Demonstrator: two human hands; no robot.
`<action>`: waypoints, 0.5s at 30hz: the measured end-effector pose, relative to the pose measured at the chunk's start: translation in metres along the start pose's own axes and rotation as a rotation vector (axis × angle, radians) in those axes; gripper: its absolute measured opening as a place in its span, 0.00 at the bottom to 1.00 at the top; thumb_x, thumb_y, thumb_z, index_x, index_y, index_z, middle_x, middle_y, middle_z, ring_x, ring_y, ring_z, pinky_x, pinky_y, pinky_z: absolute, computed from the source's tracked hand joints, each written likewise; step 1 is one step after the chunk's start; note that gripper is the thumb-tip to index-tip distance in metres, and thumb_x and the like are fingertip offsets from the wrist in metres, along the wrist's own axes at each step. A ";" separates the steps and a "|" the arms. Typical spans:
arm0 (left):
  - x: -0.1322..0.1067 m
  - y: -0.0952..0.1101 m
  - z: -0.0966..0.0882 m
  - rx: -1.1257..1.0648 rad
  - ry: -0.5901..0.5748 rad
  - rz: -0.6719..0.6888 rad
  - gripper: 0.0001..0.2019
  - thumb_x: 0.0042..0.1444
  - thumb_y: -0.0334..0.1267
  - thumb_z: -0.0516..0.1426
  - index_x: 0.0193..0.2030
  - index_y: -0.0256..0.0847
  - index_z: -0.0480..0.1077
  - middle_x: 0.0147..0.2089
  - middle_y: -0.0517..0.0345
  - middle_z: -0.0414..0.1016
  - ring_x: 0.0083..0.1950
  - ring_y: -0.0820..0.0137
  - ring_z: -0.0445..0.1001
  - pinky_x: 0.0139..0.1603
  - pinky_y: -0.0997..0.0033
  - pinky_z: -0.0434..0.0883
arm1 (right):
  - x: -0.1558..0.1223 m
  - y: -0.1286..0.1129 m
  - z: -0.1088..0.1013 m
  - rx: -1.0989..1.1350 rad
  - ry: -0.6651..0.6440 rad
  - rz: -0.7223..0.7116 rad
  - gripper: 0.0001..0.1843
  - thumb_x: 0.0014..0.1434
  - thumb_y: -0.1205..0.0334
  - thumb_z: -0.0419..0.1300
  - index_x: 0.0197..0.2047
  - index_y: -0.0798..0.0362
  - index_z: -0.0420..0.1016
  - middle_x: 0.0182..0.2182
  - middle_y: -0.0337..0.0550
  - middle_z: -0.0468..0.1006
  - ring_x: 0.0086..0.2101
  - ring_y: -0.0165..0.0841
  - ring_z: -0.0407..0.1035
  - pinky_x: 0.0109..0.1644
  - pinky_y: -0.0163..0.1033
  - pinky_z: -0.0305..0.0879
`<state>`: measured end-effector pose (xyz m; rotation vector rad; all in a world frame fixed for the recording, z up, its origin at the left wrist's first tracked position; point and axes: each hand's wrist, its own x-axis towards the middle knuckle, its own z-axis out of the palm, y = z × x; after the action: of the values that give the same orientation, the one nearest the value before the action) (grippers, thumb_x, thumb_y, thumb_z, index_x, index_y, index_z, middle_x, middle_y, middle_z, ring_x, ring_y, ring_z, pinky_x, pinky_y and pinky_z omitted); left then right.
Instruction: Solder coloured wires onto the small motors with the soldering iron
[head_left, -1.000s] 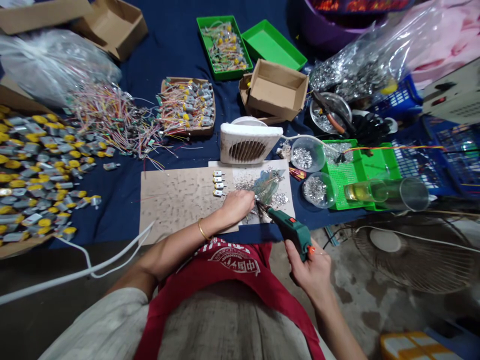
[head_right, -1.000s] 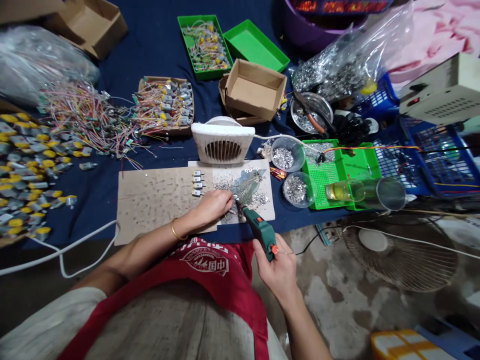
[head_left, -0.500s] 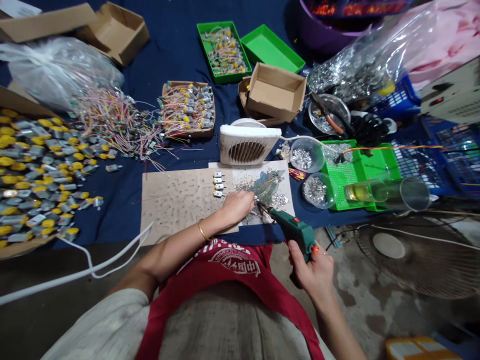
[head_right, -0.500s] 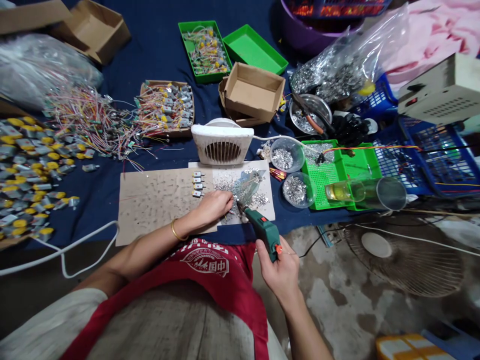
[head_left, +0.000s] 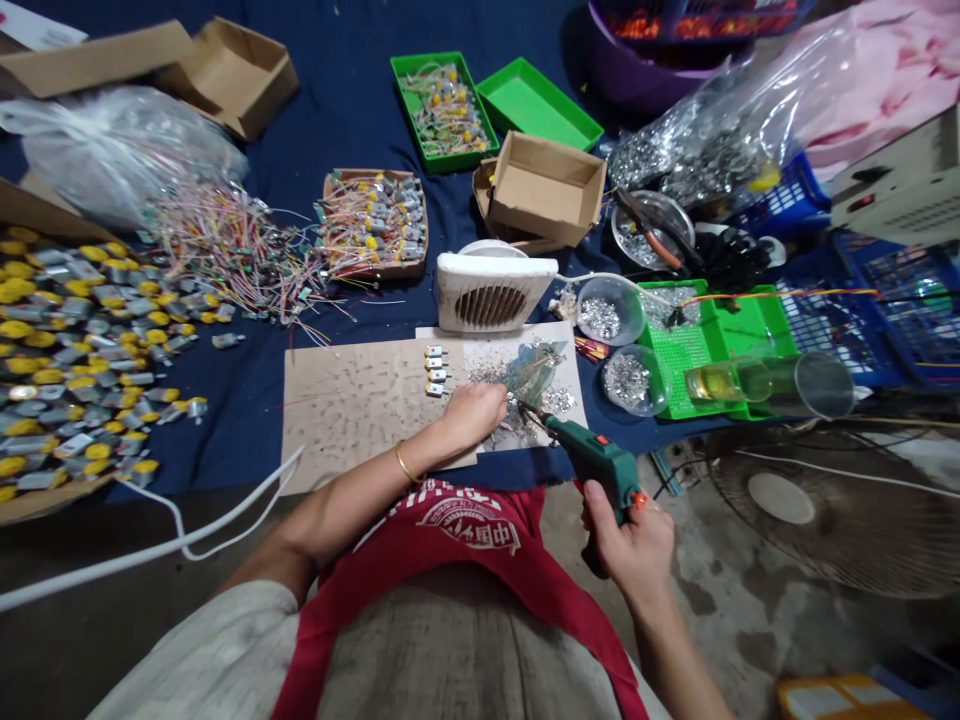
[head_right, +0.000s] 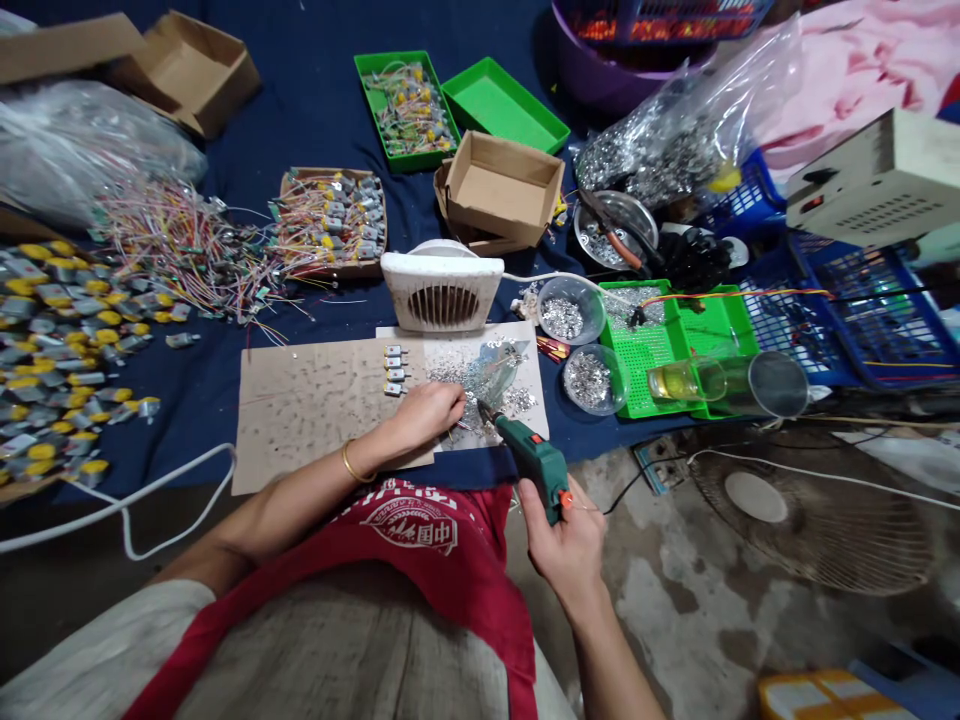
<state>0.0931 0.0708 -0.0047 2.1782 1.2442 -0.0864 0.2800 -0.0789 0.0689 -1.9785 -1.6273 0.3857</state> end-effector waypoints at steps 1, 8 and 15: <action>0.000 0.000 0.000 -0.001 0.000 -0.001 0.14 0.67 0.34 0.49 0.42 0.37 0.77 0.41 0.46 0.82 0.43 0.61 0.80 0.48 0.62 0.73 | 0.000 0.001 0.000 0.001 0.002 -0.005 0.30 0.67 0.39 0.55 0.21 0.48 0.74 0.15 0.43 0.71 0.20 0.37 0.71 0.27 0.39 0.67; 0.001 -0.002 0.002 -0.021 0.008 0.004 0.15 0.67 0.35 0.49 0.43 0.37 0.77 0.41 0.45 0.82 0.43 0.60 0.80 0.47 0.61 0.73 | -0.001 0.001 -0.001 0.028 0.028 -0.019 0.29 0.66 0.41 0.57 0.18 0.48 0.71 0.15 0.44 0.71 0.21 0.38 0.72 0.28 0.39 0.68; 0.001 -0.002 0.003 -0.012 0.007 -0.011 0.15 0.67 0.35 0.49 0.44 0.37 0.77 0.42 0.45 0.82 0.43 0.60 0.80 0.46 0.63 0.72 | -0.003 0.002 0.000 0.013 0.027 0.005 0.29 0.66 0.39 0.55 0.21 0.49 0.76 0.15 0.44 0.71 0.21 0.38 0.72 0.29 0.39 0.68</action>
<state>0.0924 0.0712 -0.0084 2.1638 1.2574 -0.0754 0.2810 -0.0818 0.0680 -1.9705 -1.5993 0.3692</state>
